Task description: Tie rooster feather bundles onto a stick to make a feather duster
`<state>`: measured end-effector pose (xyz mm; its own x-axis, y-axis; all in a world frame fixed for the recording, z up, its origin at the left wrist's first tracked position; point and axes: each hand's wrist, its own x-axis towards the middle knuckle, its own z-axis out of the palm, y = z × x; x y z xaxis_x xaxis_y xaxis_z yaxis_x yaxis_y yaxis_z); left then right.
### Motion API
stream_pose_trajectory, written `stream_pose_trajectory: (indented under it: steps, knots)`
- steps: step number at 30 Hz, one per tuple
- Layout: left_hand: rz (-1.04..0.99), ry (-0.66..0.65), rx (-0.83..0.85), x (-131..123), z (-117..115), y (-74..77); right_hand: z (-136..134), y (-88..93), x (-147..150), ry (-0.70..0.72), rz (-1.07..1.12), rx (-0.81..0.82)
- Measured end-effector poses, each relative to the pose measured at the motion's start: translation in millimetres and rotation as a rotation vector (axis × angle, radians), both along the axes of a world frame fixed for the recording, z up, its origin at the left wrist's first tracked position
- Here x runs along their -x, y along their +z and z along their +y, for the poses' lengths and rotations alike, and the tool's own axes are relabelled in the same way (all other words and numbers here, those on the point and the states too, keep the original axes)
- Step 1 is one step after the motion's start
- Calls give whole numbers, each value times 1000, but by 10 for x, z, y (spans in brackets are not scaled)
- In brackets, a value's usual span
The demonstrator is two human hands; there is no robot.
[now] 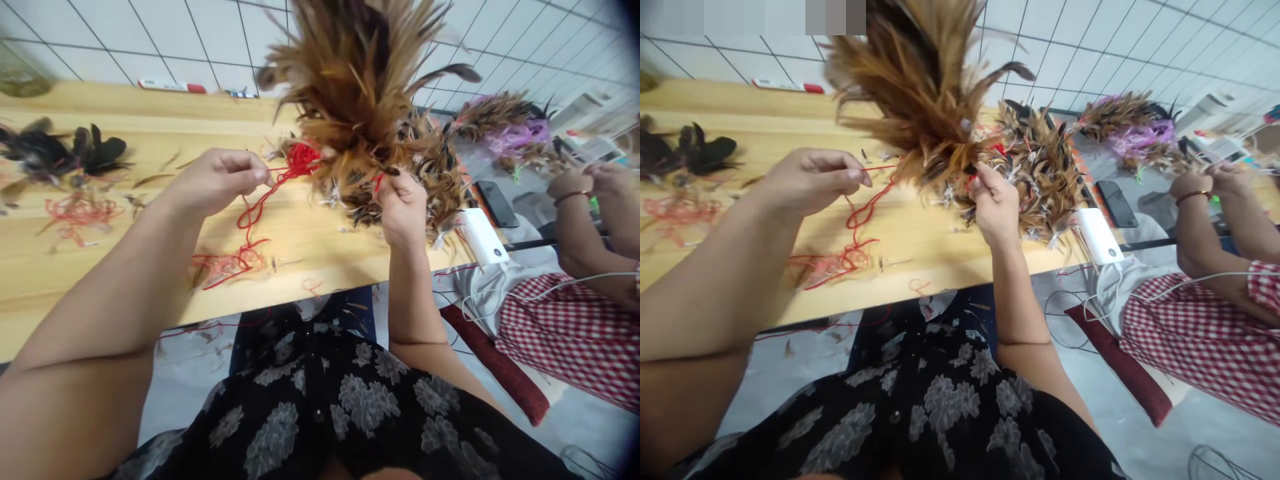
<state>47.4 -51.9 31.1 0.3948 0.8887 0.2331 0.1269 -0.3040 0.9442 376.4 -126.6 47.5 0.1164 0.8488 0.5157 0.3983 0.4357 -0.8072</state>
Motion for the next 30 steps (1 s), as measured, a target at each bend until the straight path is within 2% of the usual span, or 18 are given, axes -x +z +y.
stream_pose_trajectory:
  steps: [2, 4, 6, 8, 9, 11, 14, 17, 19, 20, 25, 30]
  knots:
    - [52, -10, -14, 221, 68, -83, 81, -64, -96, 1, 57, -2]
    - [255, -74, -103, 365, 119, -142, 150, -123, -142, 16, 113, 11]
    - [442, -75, -263, 370, 146, -141, 202, -160, -129, 40, 159, 27]
    - [458, 16, -421, 213, 130, -59, 229, -164, -69, 68, 190, 53]
    - [401, 76, -471, 80, 103, 9, 231, -154, -26, 80, 197, 71]
    - [251, 68, -481, -265, 18, 170, 214, -115, 73, 107, 197, 111]
    - [88, -65, -419, -828, -139, 353, 145, -46, 230, 179, 193, 127]
    - [5, -238, -252, -1207, -278, 362, 58, 12, 339, 231, 225, 109]
    - [-82, -326, -129, -1283, -347, 293, 7, 54, 356, 252, 279, 134]
    - [-117, -323, -95, -1272, -371, 250, -16, 79, 349, 263, 321, 161]
    - [-324, -96, -117, -1075, -358, 97, -123, 225, 281, 313, 654, 366]
    - [-594, -21, -24, -1167, -351, 143, -188, 308, 336, 325, 869, 512]
